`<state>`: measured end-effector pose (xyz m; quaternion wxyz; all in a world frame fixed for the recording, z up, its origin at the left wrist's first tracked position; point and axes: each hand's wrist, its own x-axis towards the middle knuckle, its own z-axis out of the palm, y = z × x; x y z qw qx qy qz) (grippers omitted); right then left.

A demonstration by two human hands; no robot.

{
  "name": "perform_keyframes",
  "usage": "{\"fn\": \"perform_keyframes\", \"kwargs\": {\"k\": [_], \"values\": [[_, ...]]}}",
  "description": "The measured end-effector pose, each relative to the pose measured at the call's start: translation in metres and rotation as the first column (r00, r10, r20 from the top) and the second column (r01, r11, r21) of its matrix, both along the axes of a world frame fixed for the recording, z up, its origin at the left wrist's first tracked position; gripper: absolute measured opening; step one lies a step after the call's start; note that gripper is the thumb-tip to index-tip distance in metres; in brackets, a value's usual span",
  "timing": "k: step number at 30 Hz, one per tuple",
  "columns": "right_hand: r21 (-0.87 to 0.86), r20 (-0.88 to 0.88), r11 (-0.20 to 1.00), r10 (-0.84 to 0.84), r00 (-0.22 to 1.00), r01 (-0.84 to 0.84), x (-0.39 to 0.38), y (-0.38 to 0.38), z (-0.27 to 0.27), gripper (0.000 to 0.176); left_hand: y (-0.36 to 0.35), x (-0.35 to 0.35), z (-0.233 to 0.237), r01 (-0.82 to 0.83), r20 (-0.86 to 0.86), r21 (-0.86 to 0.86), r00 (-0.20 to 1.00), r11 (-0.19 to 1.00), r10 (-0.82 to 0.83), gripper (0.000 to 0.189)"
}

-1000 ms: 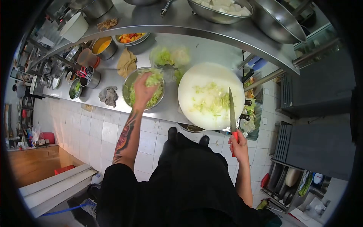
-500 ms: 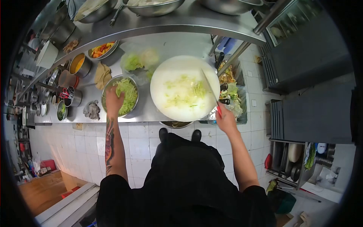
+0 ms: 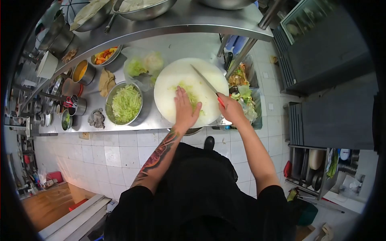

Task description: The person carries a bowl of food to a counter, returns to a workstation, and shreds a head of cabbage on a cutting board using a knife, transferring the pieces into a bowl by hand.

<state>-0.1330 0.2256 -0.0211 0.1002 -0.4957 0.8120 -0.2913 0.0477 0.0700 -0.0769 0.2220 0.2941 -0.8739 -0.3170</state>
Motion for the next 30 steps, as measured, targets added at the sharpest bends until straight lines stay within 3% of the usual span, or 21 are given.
{"fn": "perform_keyframes", "kwargs": {"k": [2, 4, 6, 8, 9, 10, 11, 12, 13, 14, 15, 17, 18, 20, 22, 24, 26, 28, 29, 30], "values": [[-0.001, -0.057, 0.997, 0.074, 0.996, -0.074, 0.002, -0.002, 0.002, 0.041, 0.017, 0.003, 0.017, 0.031, -0.049, -0.027, 0.998, 0.999, -0.032, 0.105], [0.149, -0.103, 0.974, 0.184, 0.977, -0.168, 0.016, 0.007, 0.008, 0.04, 0.03, 0.014, 0.025, 0.061, -0.099, -0.058, 0.993, 0.996, -0.067, 0.108], [0.198, -0.086, 0.959, 0.221, 0.972, -0.2, 0.025, 0.023, 0.017, 0.042, 0.038, 0.028, 0.025, 0.063, 0.028, -0.188, 0.998, 0.98, -0.058, 0.111], [0.06, 0.012, 0.966, 0.252, 0.968, -0.252, 0.024, 0.044, 0.017, 0.048, 0.041, 0.025, 0.016, 0.059, 0.052, -0.203, 0.997, 0.977, -0.049, 0.115], [-0.103, -0.073, 0.954, 0.274, 0.959, -0.281, 0.021, 0.052, 0.01, 0.047, 0.039, 0.018, 0.012, 0.074, 0.107, -0.269, 0.993, 0.96, -0.046, 0.116], [-0.1, -0.072, 0.954, 0.275, 0.959, -0.281, 0.018, 0.064, 0.008, 0.047, 0.035, 0.012, 0.007, 0.091, 0.162, -0.331, 0.986, 0.939, -0.039, 0.117], [-0.021, 0.362, 0.996, 0.084, 0.928, -0.082, 0.019, 0.076, 0.013, 0.037, 0.027, 0.006, 0.006, 0.091, 0.162, -0.327, 0.986, 0.941, -0.039, 0.117], [0.135, 0.704, 0.988, -0.145, 0.695, 0.07, 0.021, 0.087, 0.015, 0.029, 0.015, -0.001, 0.006, 0.062, 0.181, -0.389, 0.984, 0.919, 0.01, 0.115], [0.138, 0.705, 0.988, -0.147, 0.694, 0.069, 0.021, 0.098, 0.013, 0.029, 0.004, -0.005, 0.006, 0.037, 0.196, -0.45, 0.979, 0.892, 0.059, 0.113], [0.166, 0.799, 0.979, -0.203, 0.565, 0.117, 0.022, 0.108, 0.008, 0.025, -0.009, -0.004, 0.013, 0.037, 0.198, -0.448, 0.978, 0.893, 0.059, 0.113], [0.201, 0.872, 0.966, -0.252, 0.42, 0.161, 0.024, 0.114, 0.003, 0.024, -0.025, 0.003, 0.027, 0.038, 0.141, -0.342, 0.99, 0.939, 0.012, 0.109], [0.193, 0.899, 0.963, -0.25, 0.36, 0.187, 0.043, 0.117, -0.006, 0.021, -0.06, 0.017, 0.029, 0.052, 0.031, -0.157, 0.998, 0.986, -0.048, 0.099], [0.182, 0.922, 0.96, -0.241, 0.303, 0.211, 0.055, 0.115, -0.011, 0.019, -0.072, 0.023, 0.022, 0.06, 0.039, -0.152, 0.998, 0.987, -0.054, 0.099], [0.172, 0.929, 0.954, -0.24, 0.283, 0.244, 0.083, 0.098, -0.018, 0.018, -0.087, 0.028, 0.009, 0.145, 0.035, -0.141, 0.989, 0.979, -0.141, 0.097], [0.16, 0.906, 0.965, -0.227, 0.358, 0.208, 0.11, 0.076, -0.021, 0.018, -0.067, 0.021, 0.011, 0.16, 0.033, -0.227, 0.987, 0.961, -0.156, 0.094], [0.15, 0.893, 0.953, -0.245, 0.377, 0.263, 0.137, 0.05, -0.028, 0.019, -0.041, 0.008, 0.016, 0.19, -0.06, -0.073, 0.979, 0.979, -0.194, 0.092], [0.14, 0.878, 0.939, -0.264, 0.399, 0.313, 0.154, 0.03, -0.027, 0.019, -0.017, -0.004, 0.02, 0.174, -0.118, -0.076, 0.976, 0.982, -0.182, 0.086], [0.152, 0.809, 0.964, -0.249, 0.532, 0.22, 0.165, 0.016, -0.018, 0.021, 0.0, -0.012, 0.019, 0.095, -0.203, 0.049, 0.976, 0.994, -0.083, 0.073], [0.143, 0.807, 0.965, -0.241, 0.539, 0.217, 0.171, 0.01, -0.019, 0.022, 0.004, -0.017, 0.015, 0.034, -0.279, 0.065, 0.96, 0.997, -0.014, 0.047], [0.147, 0.805, 0.965, -0.243, 0.542, 0.216, 0.174, 0.007, -0.019, 0.022, 0.003, -0.017, 0.008, 0.032, -0.282, 0.069, 0.959, 0.997, -0.011, 0.047]]}}
